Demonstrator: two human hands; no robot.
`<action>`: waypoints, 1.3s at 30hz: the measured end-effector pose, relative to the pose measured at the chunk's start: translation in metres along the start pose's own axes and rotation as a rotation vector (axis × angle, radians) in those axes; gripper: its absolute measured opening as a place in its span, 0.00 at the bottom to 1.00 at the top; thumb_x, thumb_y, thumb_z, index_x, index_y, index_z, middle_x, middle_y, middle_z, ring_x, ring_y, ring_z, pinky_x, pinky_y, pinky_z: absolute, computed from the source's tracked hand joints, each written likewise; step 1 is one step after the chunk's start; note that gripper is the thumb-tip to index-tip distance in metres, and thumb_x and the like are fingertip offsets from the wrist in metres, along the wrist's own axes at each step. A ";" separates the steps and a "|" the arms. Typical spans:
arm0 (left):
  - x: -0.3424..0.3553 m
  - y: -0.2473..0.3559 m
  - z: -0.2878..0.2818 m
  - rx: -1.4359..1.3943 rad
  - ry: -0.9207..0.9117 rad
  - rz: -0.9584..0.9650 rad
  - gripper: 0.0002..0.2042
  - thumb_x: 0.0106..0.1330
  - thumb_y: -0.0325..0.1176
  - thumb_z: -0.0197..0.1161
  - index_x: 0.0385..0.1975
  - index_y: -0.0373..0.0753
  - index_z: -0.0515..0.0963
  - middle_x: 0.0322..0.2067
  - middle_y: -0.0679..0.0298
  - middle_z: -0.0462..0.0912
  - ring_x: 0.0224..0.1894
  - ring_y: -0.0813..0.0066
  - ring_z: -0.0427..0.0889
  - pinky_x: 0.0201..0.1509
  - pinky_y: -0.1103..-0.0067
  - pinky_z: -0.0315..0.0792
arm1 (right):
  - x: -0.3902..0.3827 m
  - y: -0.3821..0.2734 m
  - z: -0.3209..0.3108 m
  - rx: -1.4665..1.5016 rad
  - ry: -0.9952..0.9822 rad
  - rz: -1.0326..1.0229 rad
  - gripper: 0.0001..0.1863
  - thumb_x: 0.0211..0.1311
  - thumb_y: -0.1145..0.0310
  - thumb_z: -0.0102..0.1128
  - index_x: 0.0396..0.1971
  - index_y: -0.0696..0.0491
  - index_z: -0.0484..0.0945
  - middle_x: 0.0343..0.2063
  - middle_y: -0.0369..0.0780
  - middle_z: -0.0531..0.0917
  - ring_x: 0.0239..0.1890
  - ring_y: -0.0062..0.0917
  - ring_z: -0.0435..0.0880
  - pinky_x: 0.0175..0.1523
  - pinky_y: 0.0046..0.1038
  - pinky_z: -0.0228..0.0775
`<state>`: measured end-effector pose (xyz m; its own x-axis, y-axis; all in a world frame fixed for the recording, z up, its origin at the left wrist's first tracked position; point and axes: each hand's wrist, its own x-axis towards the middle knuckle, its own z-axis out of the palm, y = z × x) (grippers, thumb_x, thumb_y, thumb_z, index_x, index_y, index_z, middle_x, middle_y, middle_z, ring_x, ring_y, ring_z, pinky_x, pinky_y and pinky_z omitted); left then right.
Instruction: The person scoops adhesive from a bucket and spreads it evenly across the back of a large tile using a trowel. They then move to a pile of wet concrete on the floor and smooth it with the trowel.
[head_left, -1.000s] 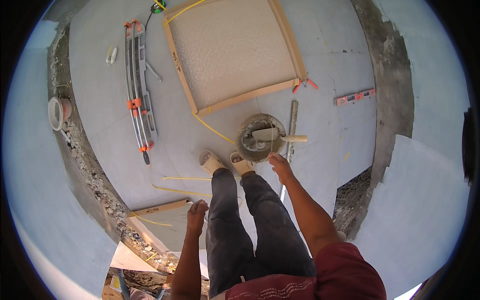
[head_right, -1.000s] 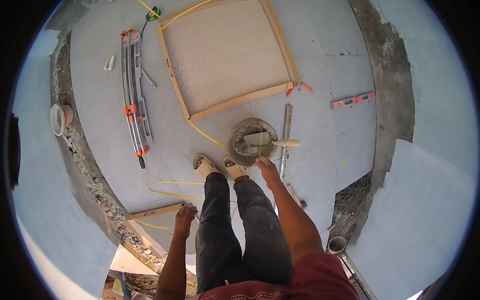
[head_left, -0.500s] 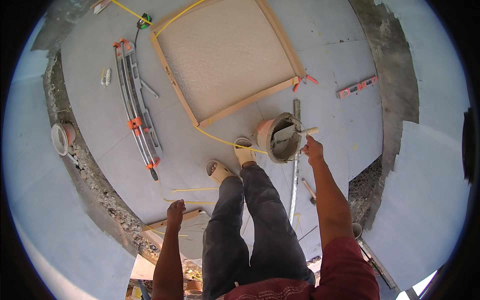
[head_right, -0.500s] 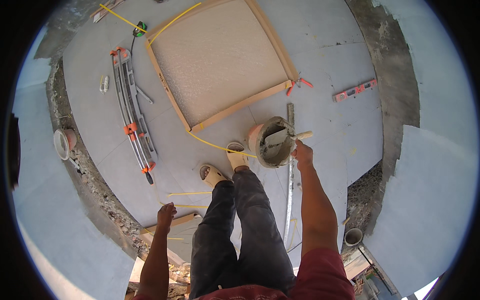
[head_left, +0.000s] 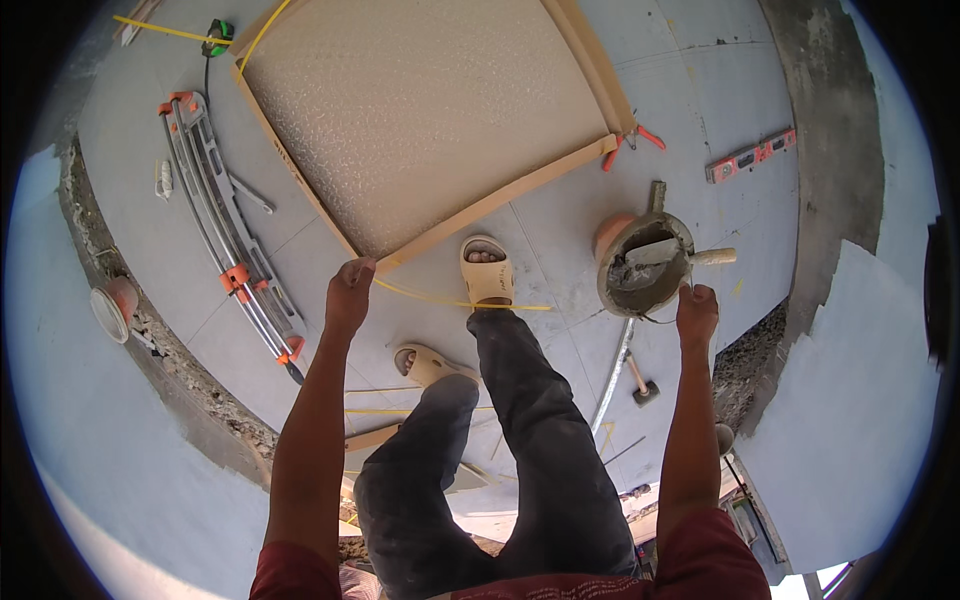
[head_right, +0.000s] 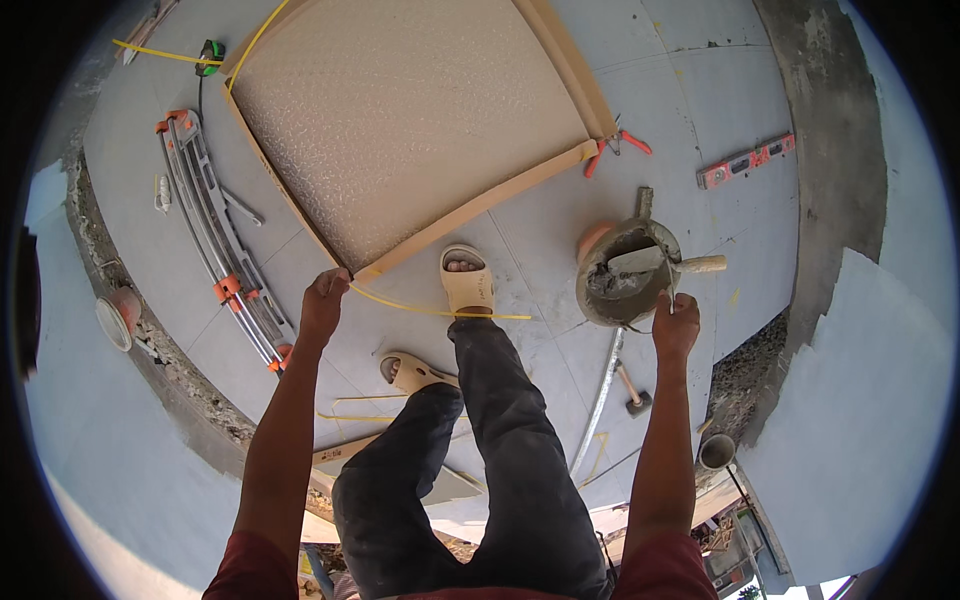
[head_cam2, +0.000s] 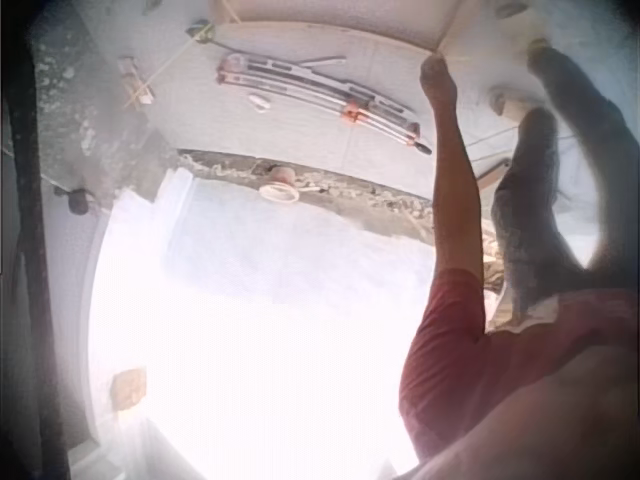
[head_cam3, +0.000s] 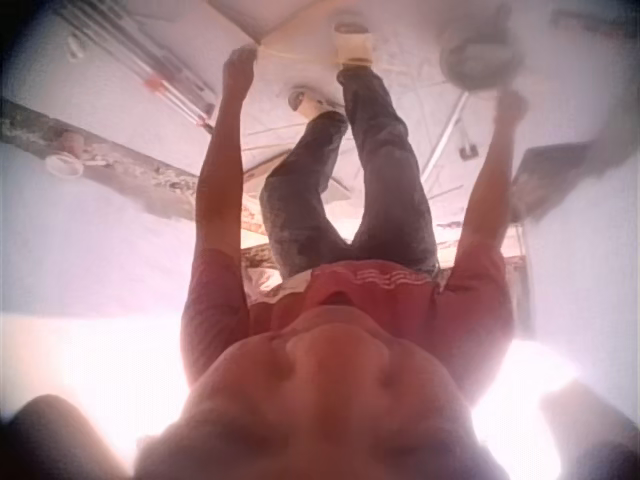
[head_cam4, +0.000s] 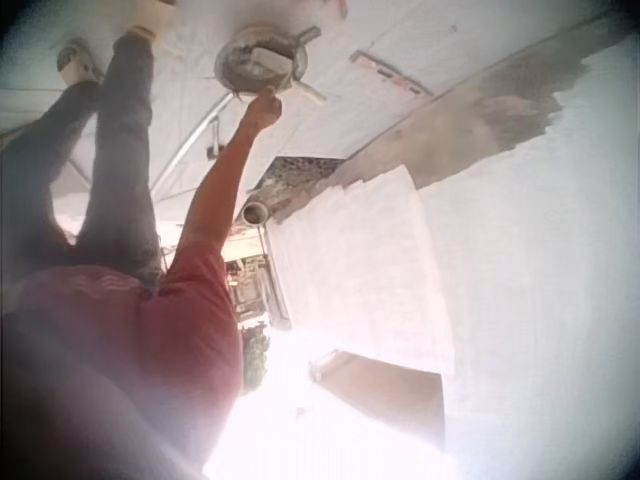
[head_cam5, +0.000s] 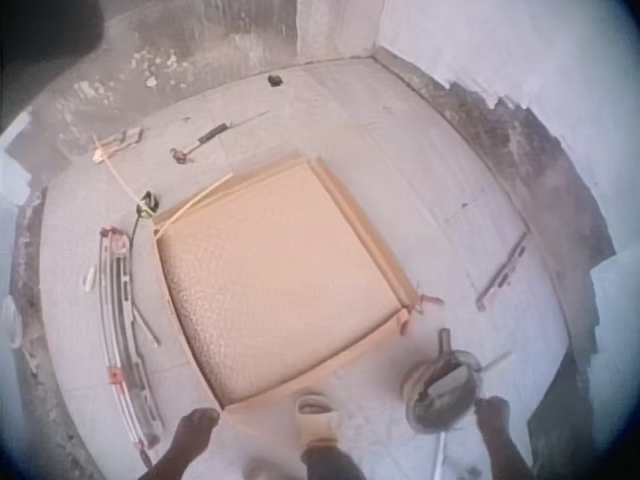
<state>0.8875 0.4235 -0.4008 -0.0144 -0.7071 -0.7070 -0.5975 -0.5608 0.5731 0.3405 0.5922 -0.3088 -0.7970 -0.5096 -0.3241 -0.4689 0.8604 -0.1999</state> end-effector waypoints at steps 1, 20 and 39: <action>0.019 0.003 0.007 0.028 0.018 0.016 0.24 0.69 0.47 0.57 0.49 0.27 0.76 0.36 0.58 0.82 0.39 0.72 0.80 0.48 0.77 0.72 | -0.003 -0.034 0.004 -0.070 0.167 -0.198 0.15 0.61 0.65 0.59 0.40 0.62 0.76 0.37 0.52 0.80 0.42 0.46 0.79 0.50 0.44 0.68; 0.136 -0.143 0.012 -0.290 0.222 -0.113 0.20 0.63 0.47 0.66 0.37 0.32 0.77 0.26 0.67 0.75 0.27 0.81 0.71 0.32 0.81 0.69 | 0.134 -0.164 0.215 -0.398 0.010 -0.239 0.15 0.62 0.64 0.51 0.40 0.60 0.79 0.38 0.46 0.85 0.44 0.37 0.85 0.48 0.36 0.75; 0.131 -0.145 -0.003 -0.325 0.013 -0.086 0.19 0.66 0.52 0.61 0.33 0.38 0.76 0.22 0.74 0.68 0.26 0.84 0.65 0.31 0.84 0.60 | 0.186 -0.204 0.255 -0.121 0.105 -0.276 0.28 0.60 0.55 0.55 0.53 0.62 0.71 0.58 0.50 0.68 0.62 0.46 0.66 0.62 0.53 0.60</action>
<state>0.9746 0.4113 -0.5751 0.0360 -0.6557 -0.7542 -0.3090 -0.7250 0.6155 0.3851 0.3206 -0.5641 -0.6653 -0.7259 -0.1746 -0.7098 0.6875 -0.1537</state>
